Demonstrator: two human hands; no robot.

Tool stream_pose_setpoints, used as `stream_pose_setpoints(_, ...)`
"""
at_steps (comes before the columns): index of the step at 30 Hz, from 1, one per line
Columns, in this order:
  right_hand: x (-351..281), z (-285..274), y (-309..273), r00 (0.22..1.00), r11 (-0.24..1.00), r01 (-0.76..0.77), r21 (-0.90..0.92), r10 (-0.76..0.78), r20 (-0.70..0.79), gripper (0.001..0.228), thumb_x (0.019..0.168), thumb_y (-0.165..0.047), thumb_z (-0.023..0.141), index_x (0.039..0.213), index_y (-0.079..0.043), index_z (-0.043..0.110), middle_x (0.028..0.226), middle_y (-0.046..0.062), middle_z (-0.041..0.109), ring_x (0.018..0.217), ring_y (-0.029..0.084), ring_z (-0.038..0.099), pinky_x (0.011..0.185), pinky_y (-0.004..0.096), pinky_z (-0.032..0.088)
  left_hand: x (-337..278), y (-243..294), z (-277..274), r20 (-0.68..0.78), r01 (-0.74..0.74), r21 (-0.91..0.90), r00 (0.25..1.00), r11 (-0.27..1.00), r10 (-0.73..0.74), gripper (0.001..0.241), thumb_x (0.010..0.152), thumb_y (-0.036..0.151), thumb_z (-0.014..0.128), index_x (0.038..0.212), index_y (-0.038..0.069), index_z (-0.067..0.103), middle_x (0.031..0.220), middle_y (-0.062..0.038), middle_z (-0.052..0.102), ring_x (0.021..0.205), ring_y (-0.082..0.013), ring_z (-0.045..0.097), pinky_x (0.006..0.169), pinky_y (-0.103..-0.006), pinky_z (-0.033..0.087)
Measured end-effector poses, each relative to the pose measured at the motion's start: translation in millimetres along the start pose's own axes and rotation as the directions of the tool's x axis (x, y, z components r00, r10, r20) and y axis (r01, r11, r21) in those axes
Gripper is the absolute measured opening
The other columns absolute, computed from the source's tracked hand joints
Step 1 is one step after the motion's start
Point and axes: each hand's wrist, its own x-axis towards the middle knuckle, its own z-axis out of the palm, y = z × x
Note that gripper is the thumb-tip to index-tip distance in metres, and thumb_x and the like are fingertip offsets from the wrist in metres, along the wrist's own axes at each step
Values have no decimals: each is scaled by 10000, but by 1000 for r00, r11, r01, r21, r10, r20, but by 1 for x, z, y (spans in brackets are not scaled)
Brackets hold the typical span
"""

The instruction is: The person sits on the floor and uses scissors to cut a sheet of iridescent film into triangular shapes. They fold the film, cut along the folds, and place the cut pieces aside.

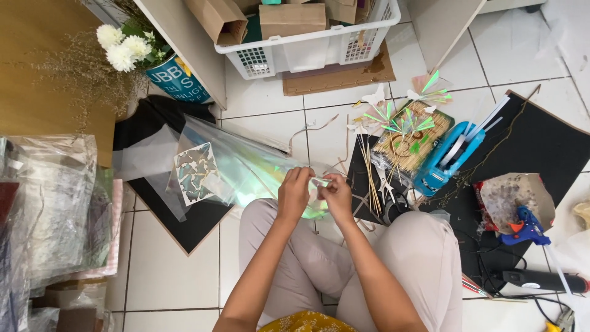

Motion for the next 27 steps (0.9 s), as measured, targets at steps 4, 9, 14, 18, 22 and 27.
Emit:
stream_pose_setpoints(4, -18, 3, -21, 1000, 965, 18, -260, -12, 25, 572, 811, -8, 694, 1363, -131, 607, 715, 105, 682, 589, 217, 721, 562, 328, 585, 18, 7, -14, -73, -1, -79, 997, 997, -5, 184, 928, -5, 634, 929, 166, 569, 792, -19, 584, 857, -260, 648, 786, -365, 557)
stream_pose_setpoints(9, -15, -2, 5, 998, 939, -61, -339, 66, 2, 860, 817, 57, 677, 1556, -146, 286, 782, 89, 634, 576, 249, 709, 583, 358, 573, 34, 14, -21, -186, -23, -167, 983, 986, -8, 188, 932, -28, 635, 898, 141, 558, 793, -29, 590, 841, -287, 636, 790, -380, 537)
stream_pose_setpoints(14, -6, -24, -11, 985, 746, -64, -663, 152, 77, 505, 872, -281, 715, 1346, -178, 573, 817, 130, 730, 708, 304, 747, 597, 403, 587, 35, 12, -15, -60, 14, -151, 998, 988, -24, 147, 927, 22, 664, 927, 147, 587, 808, -19, 620, 841, -256, 646, 810, -369, 537)
stream_pose_setpoints(18, -11, -36, -38, 973, 649, 228, -725, -174, 150, 353, 878, -403, 779, 1017, -78, 789, 999, 169, 653, 924, 412, 707, 755, 483, 596, 28, 2, -1, 76, 105, -232, 993, 967, -90, 111, 932, 83, 690, 948, 158, 610, 828, -31, 661, 860, -257, 661, 823, -381, 544)
stream_pose_setpoints(22, -12, -25, -40, 927, 819, 354, -453, -371, 53, 468, 855, -51, 757, 1312, -75, 660, 1090, 130, 578, 1001, 327, 666, 824, 391, 614, 26, 2, 8, 126, 190, -263, 979, 946, -161, 116, 920, 107, 705, 989, 158, 628, 847, -65, 694, 860, -288, 671, 835, -426, 549)
stream_pose_setpoints(27, -13, -18, -37, 917, 846, 380, -375, -398, 30, 248, 843, -59, 775, 1081, -125, 746, 1033, 67, 700, 1022, 274, 694, 887, 361, 592, 23, -11, 34, 187, 338, -374, 940, 864, -287, 106, 927, 121, 718, 1000, 157, 650, 850, -88, 700, 812, -305, 677, 804, -421, 547)
